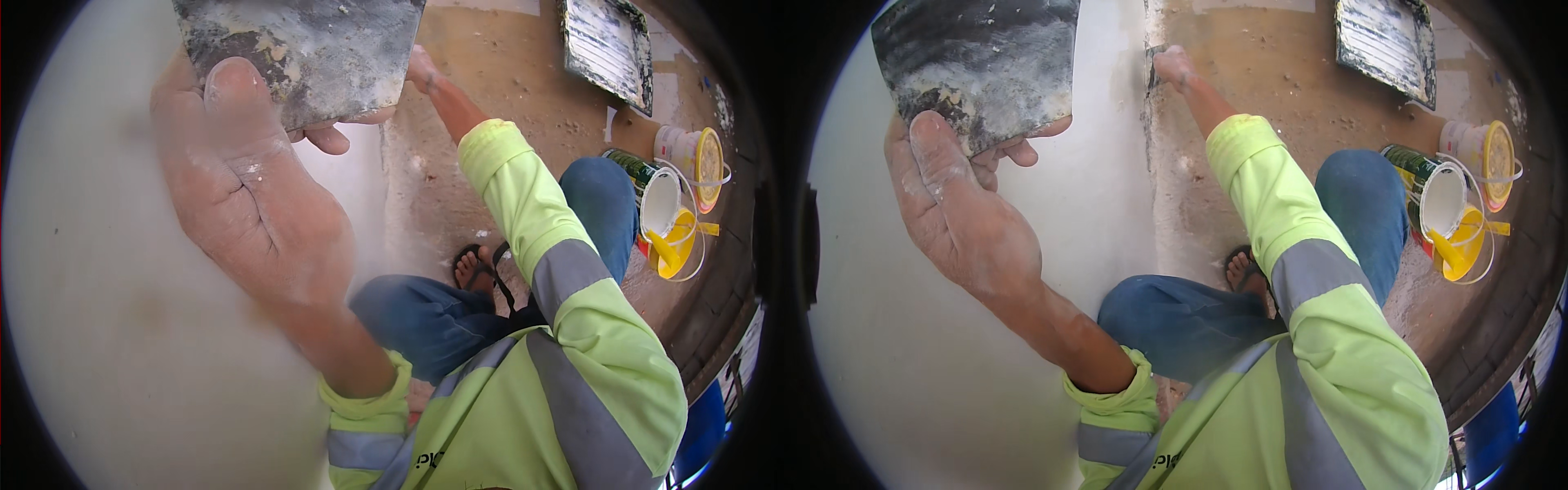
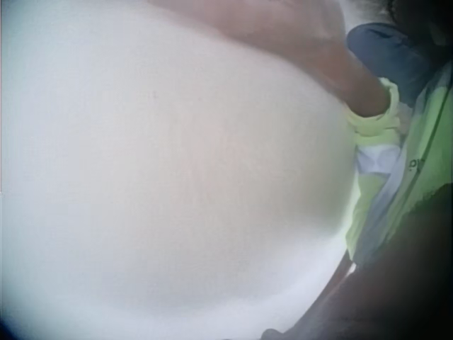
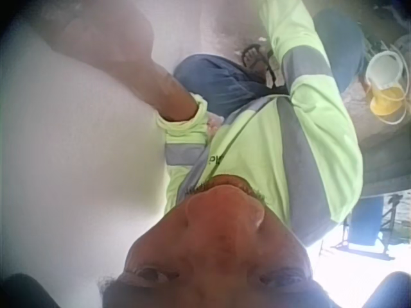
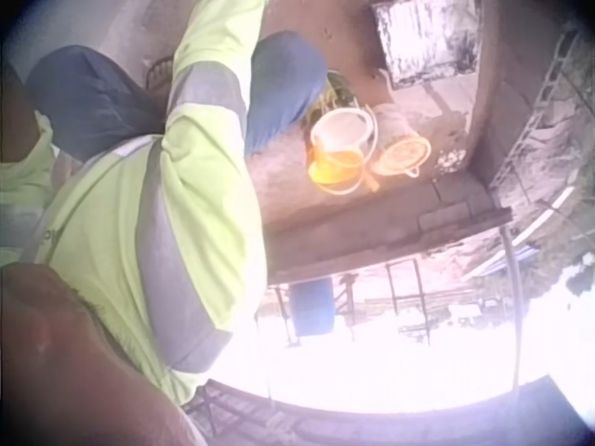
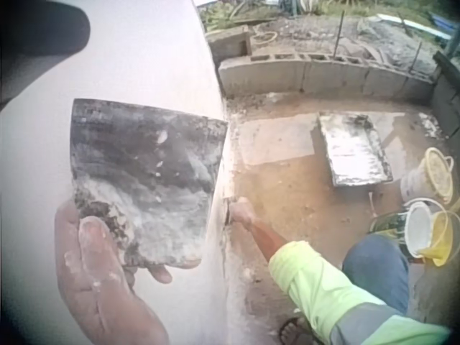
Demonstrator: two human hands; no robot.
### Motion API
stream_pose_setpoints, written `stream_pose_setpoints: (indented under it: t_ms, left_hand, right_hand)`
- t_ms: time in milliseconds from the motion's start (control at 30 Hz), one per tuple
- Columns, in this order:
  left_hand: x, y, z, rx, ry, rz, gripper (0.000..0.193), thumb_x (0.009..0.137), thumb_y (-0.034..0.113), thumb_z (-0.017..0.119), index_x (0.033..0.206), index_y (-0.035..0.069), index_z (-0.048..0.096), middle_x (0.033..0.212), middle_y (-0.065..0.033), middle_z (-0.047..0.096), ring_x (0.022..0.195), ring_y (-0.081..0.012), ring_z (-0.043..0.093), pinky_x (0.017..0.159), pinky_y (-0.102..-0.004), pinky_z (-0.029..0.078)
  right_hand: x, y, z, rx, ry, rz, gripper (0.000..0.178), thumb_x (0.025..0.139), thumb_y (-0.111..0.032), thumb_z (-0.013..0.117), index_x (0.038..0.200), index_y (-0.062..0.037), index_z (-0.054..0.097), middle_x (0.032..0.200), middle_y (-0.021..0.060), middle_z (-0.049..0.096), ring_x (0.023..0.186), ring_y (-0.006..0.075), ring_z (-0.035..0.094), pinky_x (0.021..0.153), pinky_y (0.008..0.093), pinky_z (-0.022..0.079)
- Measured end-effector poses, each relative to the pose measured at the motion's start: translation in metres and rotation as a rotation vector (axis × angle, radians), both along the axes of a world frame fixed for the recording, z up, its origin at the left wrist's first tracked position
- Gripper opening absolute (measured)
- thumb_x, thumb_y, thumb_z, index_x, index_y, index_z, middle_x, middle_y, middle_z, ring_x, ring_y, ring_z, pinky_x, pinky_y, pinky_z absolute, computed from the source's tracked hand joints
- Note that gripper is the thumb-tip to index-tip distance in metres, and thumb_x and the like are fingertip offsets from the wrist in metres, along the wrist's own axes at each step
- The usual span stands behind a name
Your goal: The person applies white putty to a wall using a spatula and smooths it over a seam. They use two spatulas to scrape and spread the putty, picking up more material from a metal tray on the ground.
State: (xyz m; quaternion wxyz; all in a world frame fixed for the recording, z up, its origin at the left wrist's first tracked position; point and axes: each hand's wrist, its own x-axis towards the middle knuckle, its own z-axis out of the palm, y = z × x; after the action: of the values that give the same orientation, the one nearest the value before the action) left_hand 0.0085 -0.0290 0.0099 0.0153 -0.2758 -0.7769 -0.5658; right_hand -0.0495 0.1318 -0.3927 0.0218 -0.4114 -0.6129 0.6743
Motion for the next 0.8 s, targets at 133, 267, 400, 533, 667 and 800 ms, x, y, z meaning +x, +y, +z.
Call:
stream_pose_setpoints:
  t_ms: [133,267,400,533,667,800]
  left_hand:
    - [0.000,-0.004,-0.001,-0.003,0.067,0.001,0.034,0.103,0.023,0.043,0.118,-0.007,0.050,0.089,-0.0155,0.065,0.063,-0.0234,0.065,0.057,-0.0287,0.049]
    - [0.002,0.009,-0.001,0.025,0.015,-0.055,0.033,0.103,0.023,0.043,0.116,-0.007,0.050,0.088,-0.0159,0.065,0.063,-0.0236,0.066,0.058,-0.0278,0.049]
    - [-0.005,-0.008,0.003,-0.015,0.070,-0.006,0.033,0.103,0.023,0.043,0.114,-0.007,0.050,0.088,-0.0166,0.065,0.064,-0.0244,0.066,0.058,-0.0278,0.049]
    - [-0.002,0.001,0.006,0.071,0.065,-0.025,0.032,0.103,0.022,0.043,0.113,-0.007,0.049,0.087,-0.0170,0.065,0.064,-0.0249,0.066,0.059,-0.0279,0.049]
    - [-0.003,-0.003,0.006,0.028,0.063,0.034,0.031,0.103,0.021,0.043,0.113,-0.007,0.050,0.088,-0.0167,0.064,0.064,-0.0247,0.065,0.059,-0.0283,0.049]
    - [-0.003,-0.001,0.003,0.056,0.080,-0.016,0.031,0.103,0.021,0.043,0.112,-0.007,0.051,0.088,-0.0164,0.064,0.065,-0.0246,0.065,0.059,-0.0290,0.050]
  right_hand:
    - [-0.010,-0.013,-0.002,-0.100,0.114,-0.095,0.028,0.078,-0.014,0.056,0.093,0.0074,0.067,0.099,0.0260,0.066,0.089,0.0287,0.065,0.074,0.0394,0.052]
    - [0.004,-0.004,0.016,0.126,0.266,0.078,0.022,0.082,-0.012,0.052,0.085,0.0058,0.066,0.086,0.0209,0.066,0.078,0.0231,0.062,0.066,0.0380,0.049]
    - [0.010,-0.050,0.125,-0.014,0.236,-0.031,0.020,0.086,-0.012,0.050,0.086,0.0045,0.062,0.082,0.0186,0.065,0.074,0.0259,0.060,0.064,0.0389,0.048]
    - [0.050,-0.067,0.193,0.299,0.223,0.028,0.024,0.090,-0.014,0.051,0.099,0.0050,0.062,0.088,0.0202,0.066,0.083,0.0290,0.063,0.075,0.0378,0.049]
    - [0.088,-0.097,0.198,0.309,0.420,-0.100,0.027,0.093,-0.014,0.051,0.109,0.0041,0.063,0.089,0.0205,0.066,0.089,0.0268,0.064,0.082,0.0353,0.049]
    - [0.108,-0.077,0.177,0.159,0.418,-0.123,0.029,0.093,-0.006,0.049,0.118,0.0015,0.062,0.103,0.0196,0.066,0.098,0.0270,0.063,0.089,0.0343,0.048]
